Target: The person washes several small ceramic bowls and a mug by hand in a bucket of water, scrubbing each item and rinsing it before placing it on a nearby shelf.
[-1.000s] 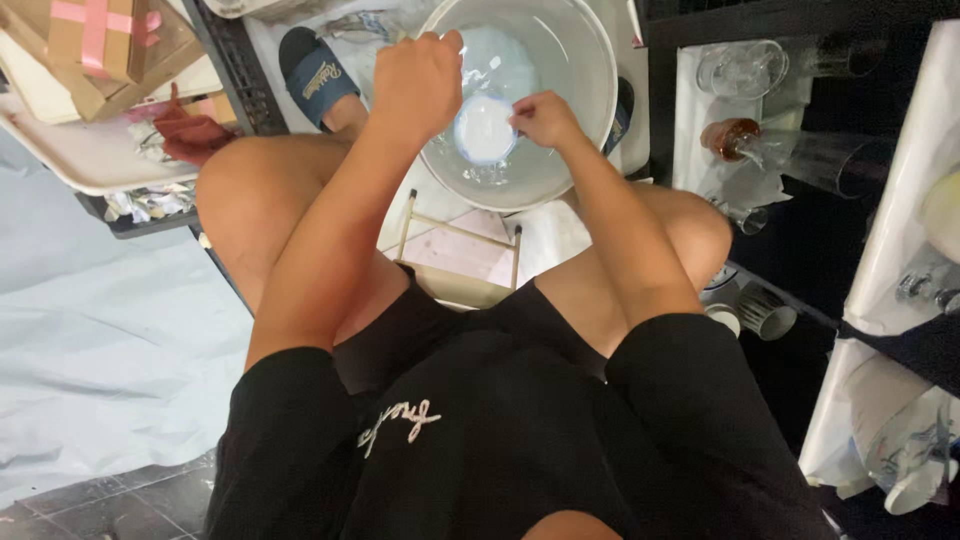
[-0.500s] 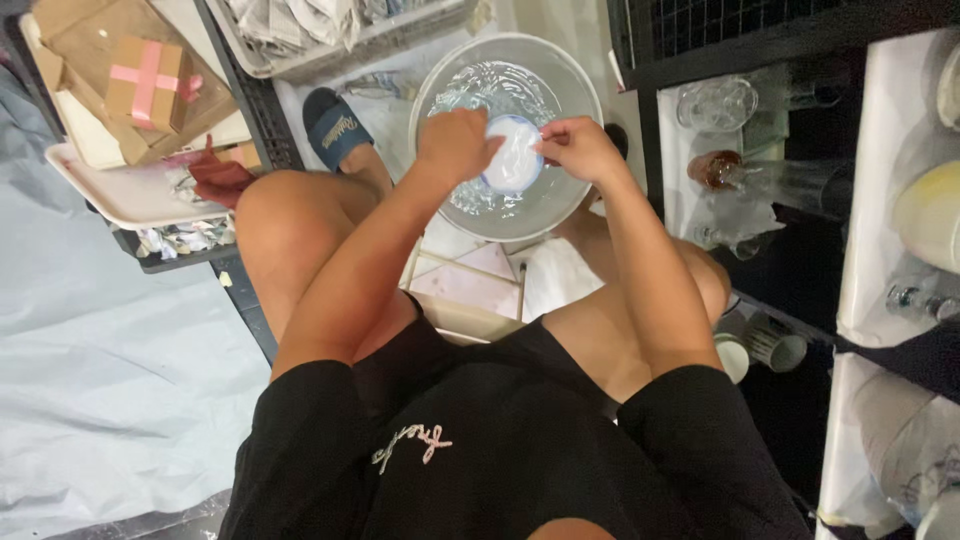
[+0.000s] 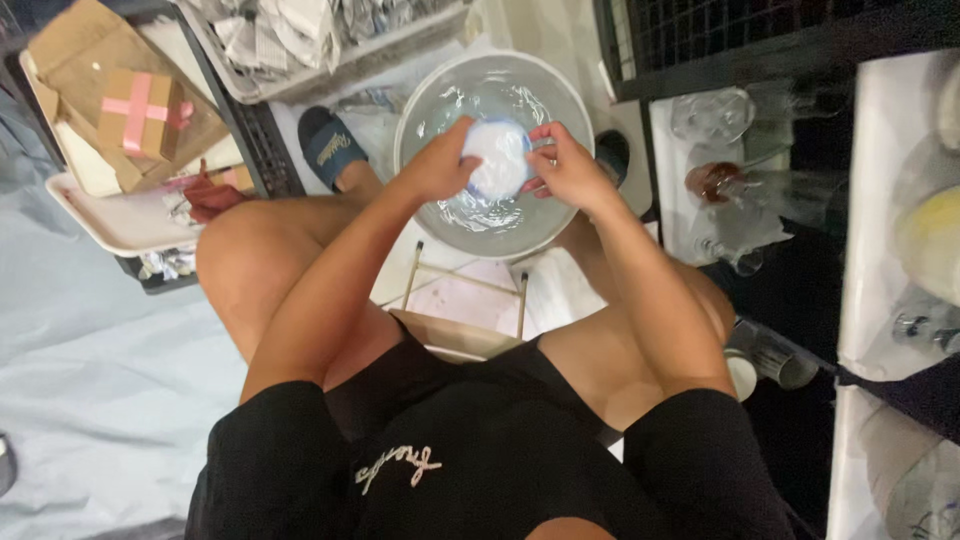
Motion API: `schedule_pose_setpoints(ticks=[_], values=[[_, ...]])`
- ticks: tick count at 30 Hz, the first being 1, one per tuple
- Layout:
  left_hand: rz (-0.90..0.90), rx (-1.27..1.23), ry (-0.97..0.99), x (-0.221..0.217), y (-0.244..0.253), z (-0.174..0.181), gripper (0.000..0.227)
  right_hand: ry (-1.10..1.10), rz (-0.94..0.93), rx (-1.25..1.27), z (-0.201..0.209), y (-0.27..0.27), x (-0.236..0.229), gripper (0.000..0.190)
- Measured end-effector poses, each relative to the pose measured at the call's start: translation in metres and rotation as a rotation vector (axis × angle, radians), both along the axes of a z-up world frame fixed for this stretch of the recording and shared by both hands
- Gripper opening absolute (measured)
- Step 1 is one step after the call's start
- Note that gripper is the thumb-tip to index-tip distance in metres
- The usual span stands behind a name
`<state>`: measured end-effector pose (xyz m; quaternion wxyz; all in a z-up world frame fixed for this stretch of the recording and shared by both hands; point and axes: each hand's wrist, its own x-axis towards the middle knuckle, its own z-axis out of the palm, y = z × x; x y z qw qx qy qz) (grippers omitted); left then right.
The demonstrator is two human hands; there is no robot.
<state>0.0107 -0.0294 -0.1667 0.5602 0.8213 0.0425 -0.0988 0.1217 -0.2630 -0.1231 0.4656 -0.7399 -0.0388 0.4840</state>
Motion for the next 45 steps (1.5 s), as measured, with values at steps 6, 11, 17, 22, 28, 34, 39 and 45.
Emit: schedule_pose_setpoints(ticks=[6, 11, 17, 22, 28, 34, 39, 45], values=[[0.079, -0.026, -0.069, -0.001, 0.005, 0.021, 0.032, 0.051, 0.132, 0.031, 0.014, 0.009, -0.004, 0.046], [0.136, -0.004, -0.078, -0.002, 0.001, 0.038, 0.024, 0.099, 0.088, 0.089, 0.016, 0.02, -0.013, 0.044], [0.105, -0.085, -0.122, -0.004, -0.003, 0.038, 0.024, -0.271, 0.191, -0.096, 0.026, 0.027, -0.019, 0.03], [-0.031, -0.139, -0.175, -0.009, 0.003, 0.026, 0.046, -0.251, 0.238, 0.146, 0.022, 0.018, -0.012, 0.033], [0.053, -0.069, -0.168, -0.016, -0.005, 0.019, 0.057, -0.195, 0.205, 0.19, 0.014, 0.022, -0.023, 0.038], [0.105, -0.031, -0.133, -0.016, -0.011, 0.015, 0.034, -0.218, 0.154, 0.124, 0.011, 0.026, -0.027, 0.033], [-0.039, -0.102, -0.11, -0.015, -0.005, 0.026, 0.04, -0.152, 0.229, 0.163, 0.01, 0.016, -0.012, 0.038], [-0.022, 0.017, -0.205, -0.015, -0.003, 0.051, 0.07, -0.374, 0.265, 0.176, 0.026, 0.02, -0.012, 0.047]])
